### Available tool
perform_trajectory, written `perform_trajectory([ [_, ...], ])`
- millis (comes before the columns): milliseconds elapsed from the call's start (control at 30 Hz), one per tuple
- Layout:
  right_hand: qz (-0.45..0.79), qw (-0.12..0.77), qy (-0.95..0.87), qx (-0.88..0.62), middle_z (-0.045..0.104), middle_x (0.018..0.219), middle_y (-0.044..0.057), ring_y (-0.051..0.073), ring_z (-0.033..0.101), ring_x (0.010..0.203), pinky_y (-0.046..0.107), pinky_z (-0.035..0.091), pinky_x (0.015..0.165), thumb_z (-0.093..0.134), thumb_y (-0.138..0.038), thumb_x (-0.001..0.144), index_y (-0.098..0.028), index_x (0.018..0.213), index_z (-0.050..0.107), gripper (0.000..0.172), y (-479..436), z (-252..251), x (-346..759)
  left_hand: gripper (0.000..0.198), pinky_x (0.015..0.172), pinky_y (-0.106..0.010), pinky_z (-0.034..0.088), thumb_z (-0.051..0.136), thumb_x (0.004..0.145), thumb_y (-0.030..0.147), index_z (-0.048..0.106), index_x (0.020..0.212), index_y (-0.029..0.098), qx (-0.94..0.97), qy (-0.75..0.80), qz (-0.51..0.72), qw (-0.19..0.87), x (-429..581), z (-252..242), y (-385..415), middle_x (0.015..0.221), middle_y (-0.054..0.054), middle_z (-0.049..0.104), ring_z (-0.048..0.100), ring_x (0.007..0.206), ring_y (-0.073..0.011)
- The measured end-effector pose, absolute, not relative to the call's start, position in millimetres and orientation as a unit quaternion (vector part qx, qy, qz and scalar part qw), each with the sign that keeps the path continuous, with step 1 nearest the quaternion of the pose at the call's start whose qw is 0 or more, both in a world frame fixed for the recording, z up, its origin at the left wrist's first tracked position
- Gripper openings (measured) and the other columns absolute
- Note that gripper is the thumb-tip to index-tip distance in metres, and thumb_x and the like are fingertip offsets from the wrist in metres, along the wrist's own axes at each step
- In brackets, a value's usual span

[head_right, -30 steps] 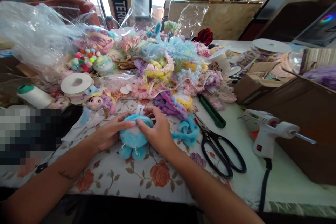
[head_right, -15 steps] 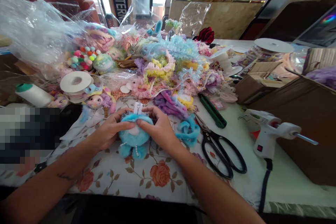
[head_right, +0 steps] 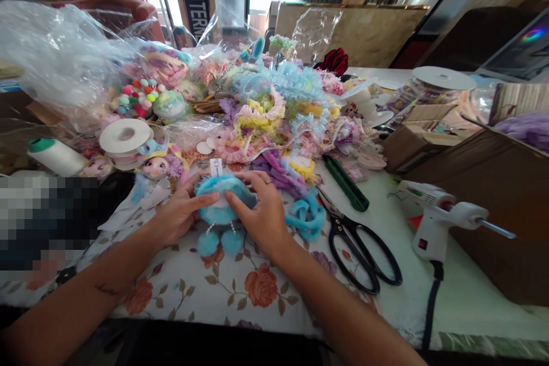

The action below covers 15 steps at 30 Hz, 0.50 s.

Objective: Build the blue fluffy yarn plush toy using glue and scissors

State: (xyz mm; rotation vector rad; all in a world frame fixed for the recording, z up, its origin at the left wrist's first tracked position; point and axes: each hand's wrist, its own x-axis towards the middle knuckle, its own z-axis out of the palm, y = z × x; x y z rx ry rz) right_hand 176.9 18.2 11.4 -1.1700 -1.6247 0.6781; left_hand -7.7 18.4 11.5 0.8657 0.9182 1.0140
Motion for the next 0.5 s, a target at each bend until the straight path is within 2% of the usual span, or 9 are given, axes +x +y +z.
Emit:
perform_trajectory([
  [100, 0.158, 0.501, -0.709, -0.471, 0.071, 0.099, 0.008, 0.023, 0.068, 0.092, 0.038, 0.056, 0.081, 0.065, -0.027, 0.093, -0.022, 0.098, 0.070, 0.009, 18.9, 8.3, 179.6, 0.068, 0.074, -0.027, 0.054, 0.094, 0.064, 0.030, 0.054, 0.120, 0.028, 0.410, 0.426, 0.461, 0.662, -9.7, 8.5, 20.0, 0.094, 0.001, 0.070, 0.068, 0.083, -0.0170],
  [200, 0.001, 0.514, -0.747, -0.422, 0.069, 0.088, 0.007, 0.022, 0.067, 0.082, 0.036, 0.056, 0.074, 0.063, -0.018, 0.093, -0.022, 0.093, 0.068, 0.007, 17.1, 8.0, 180.7, 0.067, 0.070, -0.025, 0.053, 0.093, 0.065, 0.031, 0.054, 0.119, 0.027, 0.444, 0.440, 0.484, 0.612, -9.8, 5.1, 20.7, 0.090, 0.003, 0.068, 0.066, 0.079, -0.0159],
  [300, -0.133, 0.500, -0.793, -0.321, 0.070, 0.088, 0.008, 0.023, 0.065, 0.081, 0.038, 0.057, 0.072, 0.067, -0.014, 0.089, -0.020, 0.094, 0.066, 0.008, 12.0, 10.5, 177.9, 0.063, 0.066, -0.022, 0.051, 0.091, 0.065, 0.024, 0.054, 0.116, 0.026, 0.454, 0.433, 0.515, 0.584, -8.2, 2.9, 20.6, 0.084, 0.004, 0.066, 0.062, 0.074, -0.0131],
  [500, -0.130, 0.456, -0.844, -0.251, 0.073, 0.098, 0.012, 0.025, 0.067, 0.090, 0.042, 0.060, 0.080, 0.064, -0.014, 0.089, -0.019, 0.089, 0.061, 0.006, 4.1, 10.7, 167.7, 0.064, 0.062, -0.018, 0.047, 0.082, 0.061, 0.007, 0.055, 0.115, 0.026, 0.439, 0.396, 0.529, 0.609, -5.9, 2.4, 19.4, 0.083, 0.006, 0.065, 0.058, 0.070, -0.0099],
])
